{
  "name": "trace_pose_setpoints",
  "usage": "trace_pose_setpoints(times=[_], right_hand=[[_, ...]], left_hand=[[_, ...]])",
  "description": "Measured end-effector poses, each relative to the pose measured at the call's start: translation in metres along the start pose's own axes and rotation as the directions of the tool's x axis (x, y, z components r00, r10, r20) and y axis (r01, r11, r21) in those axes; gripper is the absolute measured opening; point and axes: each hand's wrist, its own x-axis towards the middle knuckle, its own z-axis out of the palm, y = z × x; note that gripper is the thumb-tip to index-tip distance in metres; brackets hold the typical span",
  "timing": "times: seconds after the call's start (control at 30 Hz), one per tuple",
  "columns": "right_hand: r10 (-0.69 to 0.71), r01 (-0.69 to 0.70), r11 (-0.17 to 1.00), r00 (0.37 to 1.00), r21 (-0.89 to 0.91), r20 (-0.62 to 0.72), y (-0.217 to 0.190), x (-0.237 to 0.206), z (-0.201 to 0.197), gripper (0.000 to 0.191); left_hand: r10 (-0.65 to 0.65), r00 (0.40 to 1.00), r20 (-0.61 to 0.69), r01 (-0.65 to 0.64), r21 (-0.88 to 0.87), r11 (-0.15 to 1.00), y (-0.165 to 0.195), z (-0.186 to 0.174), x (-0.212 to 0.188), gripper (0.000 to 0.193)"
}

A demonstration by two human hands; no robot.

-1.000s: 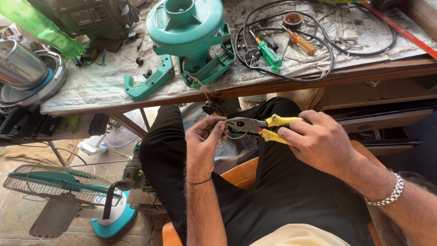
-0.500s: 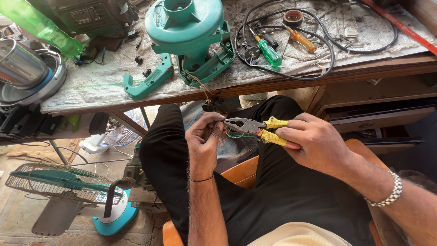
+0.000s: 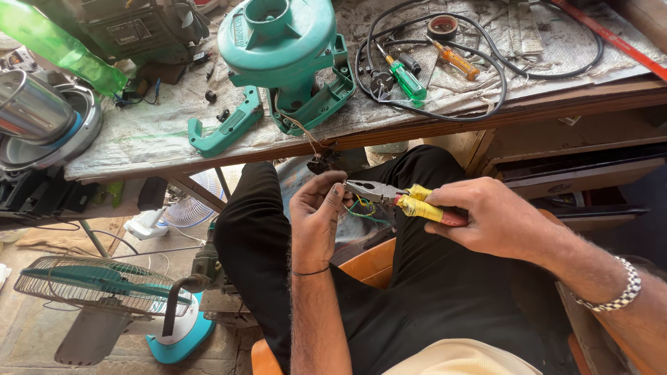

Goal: The person repairs a small black electrical switch by stripping wire ends, twisting them together, and securing them to the switch terminals using pliers and a screwdriver. The person works on a workbench with a disassembled green leaf blower nearby.

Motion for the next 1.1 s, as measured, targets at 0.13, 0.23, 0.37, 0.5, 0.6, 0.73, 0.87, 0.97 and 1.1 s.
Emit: trace_pose_setpoints(times=[0.13, 0.23, 0.37, 0.5, 0.6, 0.73, 0.87, 0.97, 1.1], right_hand=[[-0.262, 0.215, 0.937, 0.954, -0.276, -0.145, 0.008, -0.001, 0.008, 0.024], [-0.294, 0.211, 0.885, 0.945, -0.415, -0.145, 0.011, -0.003, 0.012, 0.026], [-0.343, 0.237, 0.881, 0.917, -0.409, -0.206, 0.009, -0.003, 0.017, 0.028], [-0.249, 0.191, 0.949, 0.942, -0.251, -0.224, 0.002, -0.002, 0.019, 0.025], [-0.067, 0.059, 0.995, 0.992, -0.081, -0.109, -0.001, -0.002, 0.018, 0.024], [0.105, -0.126, 0.977, 0.986, 0.173, 0.127, 0.012, -0.005, 0.016, 0.026], [-0.018, -0.252, 0.658, 0.937, 0.71, 0.349, 0.039, -0.004, 0.021, 0.023], [0.001, -0.44, 0.551, 0.85, 0.709, 0.527, 0.055, -0.005, 0.027, 0.033], [-0.081, -0.538, 0.273, 0.813, 0.798, 0.576, 0.054, -0.005, 0.034, 0.044]], left_hand=[[-0.079, 0.997, 0.014, 0.079, -0.048, 0.996, 0.0, -0.002, 0.003, 0.013], [-0.069, 0.998, -0.002, 0.069, -0.032, 0.997, -0.001, -0.003, 0.004, 0.013], [0.023, 0.999, 0.041, -0.02, -0.082, 0.996, -0.002, -0.001, 0.001, 0.014], [0.079, 0.996, 0.047, -0.073, -0.121, 0.99, -0.004, 0.004, -0.002, 0.013], [0.131, 0.989, 0.074, -0.116, -0.184, 0.976, -0.005, 0.007, -0.002, 0.013], [0.184, 0.969, 0.167, -0.139, -0.249, 0.958, -0.003, 0.006, -0.003, 0.009], [0.218, 0.949, 0.23, -0.146, -0.294, 0.945, -0.003, 0.007, -0.004, 0.009], [0.239, 0.944, 0.229, -0.167, -0.295, 0.941, -0.003, 0.009, -0.003, 0.007], [0.235, 0.955, 0.179, -0.189, -0.245, 0.951, -0.004, 0.01, -0.003, 0.007]])
